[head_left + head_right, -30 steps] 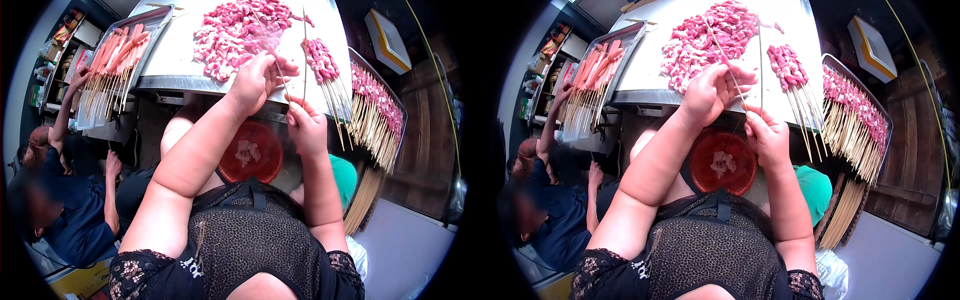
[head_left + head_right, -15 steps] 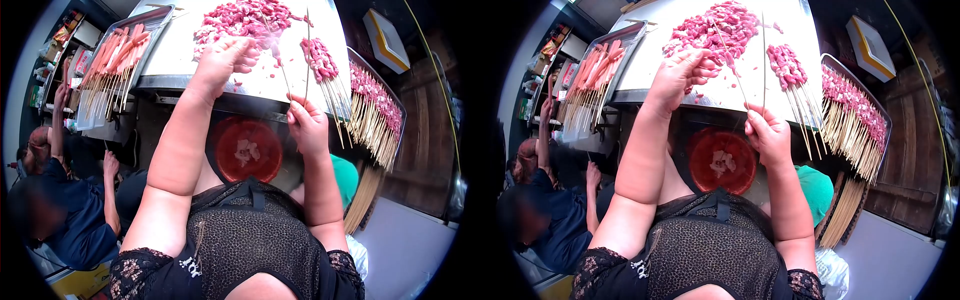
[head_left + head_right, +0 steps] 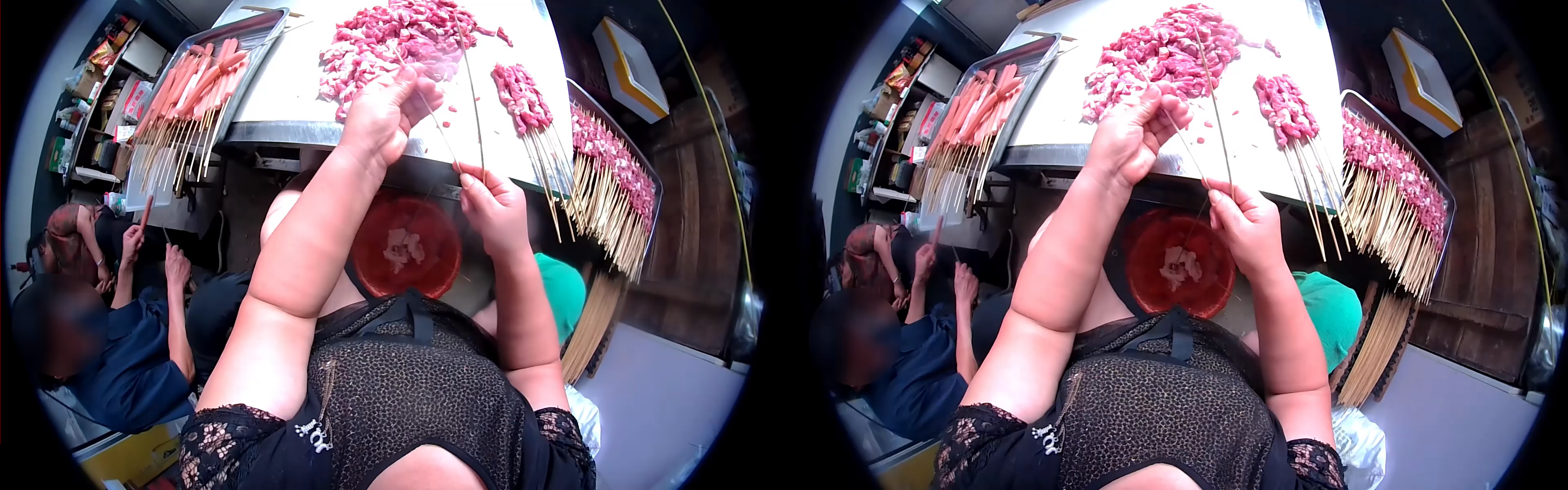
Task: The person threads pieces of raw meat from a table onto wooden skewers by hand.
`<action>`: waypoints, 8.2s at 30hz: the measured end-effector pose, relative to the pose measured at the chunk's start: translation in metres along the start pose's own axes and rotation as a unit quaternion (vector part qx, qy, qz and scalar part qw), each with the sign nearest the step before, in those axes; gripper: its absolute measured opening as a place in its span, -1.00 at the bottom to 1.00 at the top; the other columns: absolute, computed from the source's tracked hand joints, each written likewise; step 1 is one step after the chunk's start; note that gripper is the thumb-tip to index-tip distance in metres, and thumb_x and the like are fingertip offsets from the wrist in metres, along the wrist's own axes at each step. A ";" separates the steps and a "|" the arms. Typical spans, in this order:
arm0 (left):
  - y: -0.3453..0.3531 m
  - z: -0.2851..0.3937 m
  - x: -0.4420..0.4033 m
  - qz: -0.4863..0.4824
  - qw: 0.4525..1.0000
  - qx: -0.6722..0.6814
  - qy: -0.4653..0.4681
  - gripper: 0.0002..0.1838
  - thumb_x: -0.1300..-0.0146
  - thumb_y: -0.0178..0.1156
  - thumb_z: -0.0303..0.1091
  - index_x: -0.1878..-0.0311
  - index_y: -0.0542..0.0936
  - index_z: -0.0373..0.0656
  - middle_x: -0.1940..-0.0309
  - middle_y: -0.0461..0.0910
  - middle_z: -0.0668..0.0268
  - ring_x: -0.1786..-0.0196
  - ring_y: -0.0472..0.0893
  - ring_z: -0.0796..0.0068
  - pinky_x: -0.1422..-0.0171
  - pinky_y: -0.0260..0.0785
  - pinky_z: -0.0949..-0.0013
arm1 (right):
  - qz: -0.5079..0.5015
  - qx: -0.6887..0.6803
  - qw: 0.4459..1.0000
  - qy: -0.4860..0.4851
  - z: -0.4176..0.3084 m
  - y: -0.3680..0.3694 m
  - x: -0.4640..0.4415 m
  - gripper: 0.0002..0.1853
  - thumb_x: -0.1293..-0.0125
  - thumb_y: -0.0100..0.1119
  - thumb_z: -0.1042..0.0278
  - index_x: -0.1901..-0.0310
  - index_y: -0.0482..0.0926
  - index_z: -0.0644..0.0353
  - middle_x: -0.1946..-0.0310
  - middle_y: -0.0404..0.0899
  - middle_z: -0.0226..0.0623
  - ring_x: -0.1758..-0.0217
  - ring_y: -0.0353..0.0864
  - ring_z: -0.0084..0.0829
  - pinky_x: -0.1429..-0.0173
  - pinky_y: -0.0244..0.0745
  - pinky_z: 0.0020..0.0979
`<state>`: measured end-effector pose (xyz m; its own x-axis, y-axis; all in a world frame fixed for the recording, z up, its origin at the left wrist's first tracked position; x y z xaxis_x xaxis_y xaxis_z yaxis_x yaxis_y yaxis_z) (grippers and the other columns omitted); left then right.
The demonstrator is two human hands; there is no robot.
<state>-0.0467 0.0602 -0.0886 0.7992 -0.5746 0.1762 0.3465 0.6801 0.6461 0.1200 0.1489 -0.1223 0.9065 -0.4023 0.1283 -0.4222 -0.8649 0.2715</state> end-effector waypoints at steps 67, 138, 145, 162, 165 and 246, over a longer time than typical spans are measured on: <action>-0.001 0.035 0.007 -0.034 0.998 -0.041 0.030 -0.77 -0.38 -0.04 -0.36 0.06 0.49 -0.29 0.10 0.57 -0.05 -0.02 0.58 0.10 -0.14 0.48 0.11 | 0.043 0.160 0.983 -0.085 0.010 -0.025 0.004 -0.80 -0.28 0.08 0.51 0.09 0.61 0.29 0.56 0.42 -0.57 0.55 0.29 -0.78 0.47 0.21 -0.69; 0.031 -0.027 0.029 -0.195 0.975 -0.068 0.086 -0.75 -0.37 -0.32 -0.34 0.27 0.36 -0.21 0.26 0.52 0.14 0.07 0.54 0.26 -0.19 0.30 0.17 | 0.038 -0.135 0.990 -0.034 0.014 0.008 0.000 -0.73 -0.30 0.07 0.49 -0.01 0.51 0.37 0.56 0.40 -0.51 0.63 0.21 -0.78 0.60 0.04 -0.73; 0.013 0.001 0.020 -0.192 0.853 -0.449 0.182 -0.69 -0.32 0.02 -0.36 -0.06 0.48 -0.31 0.11 0.58 0.20 0.11 0.56 0.50 0.00 0.40 0.43 | 0.059 -0.121 0.989 -0.062 0.005 -0.012 -0.005 -0.73 -0.31 0.07 0.46 -0.02 0.51 0.34 0.60 0.39 -0.50 0.74 0.12 -0.79 0.69 -0.07 -0.73; -0.025 0.075 0.012 -0.029 0.864 -0.468 0.185 -0.83 -0.19 0.25 -0.40 0.19 0.61 -0.28 0.37 0.63 0.32 0.31 0.60 0.60 0.22 0.44 0.55 | 0.024 -0.101 0.994 -0.022 0.023 -0.009 -0.008 -0.75 -0.31 0.09 0.45 0.01 0.55 0.31 0.58 0.41 -0.53 0.65 0.20 -0.80 0.60 0.04 -0.73; -0.024 0.070 0.001 -0.021 0.948 -0.281 0.146 -0.79 -0.24 0.17 -0.44 0.08 0.56 -0.29 0.31 0.64 0.24 0.27 0.64 0.50 0.19 0.53 0.48 | 0.012 -0.076 0.997 -0.018 0.024 -0.007 -0.006 -0.74 -0.31 0.09 0.46 0.00 0.54 0.31 0.59 0.41 -0.54 0.64 0.22 -0.79 0.59 0.06 -0.73; 0.004 0.009 -0.002 -0.099 0.988 0.040 0.111 -0.73 -0.33 -0.31 -0.33 0.33 0.40 -0.17 0.46 0.52 0.18 0.29 0.57 0.26 -0.15 0.39 -0.08 | 0.019 0.022 0.998 -0.053 0.015 0.012 0.004 -0.76 -0.31 0.05 0.53 0.01 0.56 0.30 0.52 0.43 -0.58 0.52 0.30 -0.79 0.44 0.22 -0.73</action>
<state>-0.0513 0.0592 -0.0796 0.8109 -0.5727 -0.1204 0.4740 0.5220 0.7091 0.1189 0.1320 -0.1329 0.8855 -0.4633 0.0356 -0.4587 -0.8593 0.2263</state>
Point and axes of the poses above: each hand's wrist, its own x-axis away from the middle knuckle, its own y-axis out of the palm, z = x × y, the point moved 3 cm from there along -x, towards the middle knuckle
